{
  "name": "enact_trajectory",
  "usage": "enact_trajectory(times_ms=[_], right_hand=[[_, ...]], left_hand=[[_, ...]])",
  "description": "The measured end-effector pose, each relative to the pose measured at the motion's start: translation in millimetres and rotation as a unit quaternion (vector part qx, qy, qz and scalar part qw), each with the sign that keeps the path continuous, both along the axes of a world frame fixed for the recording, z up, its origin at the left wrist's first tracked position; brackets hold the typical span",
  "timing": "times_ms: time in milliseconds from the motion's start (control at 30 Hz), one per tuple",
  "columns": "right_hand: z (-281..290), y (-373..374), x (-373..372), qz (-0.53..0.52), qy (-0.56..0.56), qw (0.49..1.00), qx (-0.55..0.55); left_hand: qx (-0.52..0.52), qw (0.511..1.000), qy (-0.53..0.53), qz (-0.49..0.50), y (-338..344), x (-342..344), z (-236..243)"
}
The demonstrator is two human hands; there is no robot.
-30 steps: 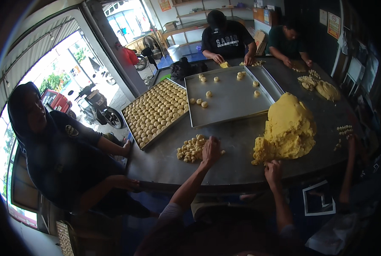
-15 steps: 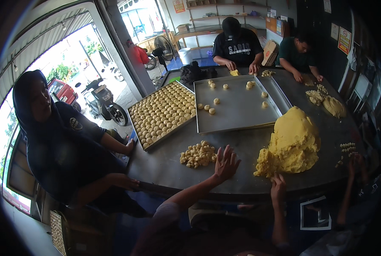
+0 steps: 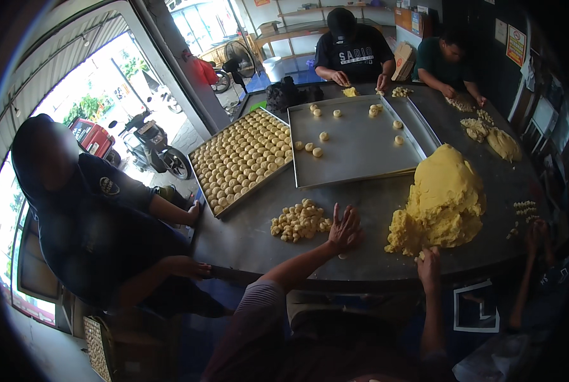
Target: The person shapes small pieces of yellow dough by hand at a large metal table and places them onto a baking tray.
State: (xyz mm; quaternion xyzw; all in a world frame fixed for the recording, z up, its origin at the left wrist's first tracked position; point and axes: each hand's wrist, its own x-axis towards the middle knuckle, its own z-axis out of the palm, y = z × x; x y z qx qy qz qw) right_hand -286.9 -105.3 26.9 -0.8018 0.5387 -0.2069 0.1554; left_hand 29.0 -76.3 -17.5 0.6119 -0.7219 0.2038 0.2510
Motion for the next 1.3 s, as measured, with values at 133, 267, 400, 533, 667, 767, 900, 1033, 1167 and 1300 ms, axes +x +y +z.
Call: enact_trajectory(times_ms=[133, 267, 400, 533, 667, 767, 900, 1033, 1167, 1300], right_hand=[[-12.5, 17.0, -3.8, -0.008, -0.03, 1.0, -0.004], [-16.8, 51.3, 14.5, -0.001, 0.049, 0.998, -0.035], [-19.5, 59.3, 8.7, 0.032, 0.012, 0.999, 0.019], [-14.6, 46.9, -0.6, 0.028, -0.079, 0.996, 0.019], [6.0, 48.7, 11.5, 0.021, 0.034, 0.999, -0.027], [-1.4, 37.4, 7.5, 0.006, -0.078, 0.997, -0.024], [9.2, 52.2, 29.4, 0.042, -0.201, 0.979, 0.005], [20.4, 70.1, 78.8, 0.079, -0.196, 0.977, -0.004], [34.0, 61.5, 85.4, 0.094, -0.218, 0.97, 0.056], [27.5, 57.4, 91.6, 0.186, -0.207, 0.96, -0.017]], left_hand=[[0.04, 0.997, -0.059, 0.039, 12.4, -19.6, -2.7], [0.098, 0.991, 0.026, 0.085, 17.3, -23.4, -3.1], [0.113, 0.993, 0.013, 0.036, 47.9, -32.9, 22.5], [0.101, 0.994, 0.008, 0.036, 93.3, -34.8, 10.9], [0.224, 0.929, 0.238, 0.175, 84.4, -40.3, 15.6], [0.14, 0.907, 0.385, 0.103, 77.4, -36.9, 14.7], [0.104, 0.824, 0.551, 0.08, 68.8, -61.8, 30.8], [0.219, 0.731, 0.644, 0.048, 62.7, -90.7, 52.2], [0.125, 0.59, 0.792, -0.092, 59.5, -97.8, 47.0], [0.309, 0.808, 0.5, -0.039, 55.9, -64.3, 28.3]])
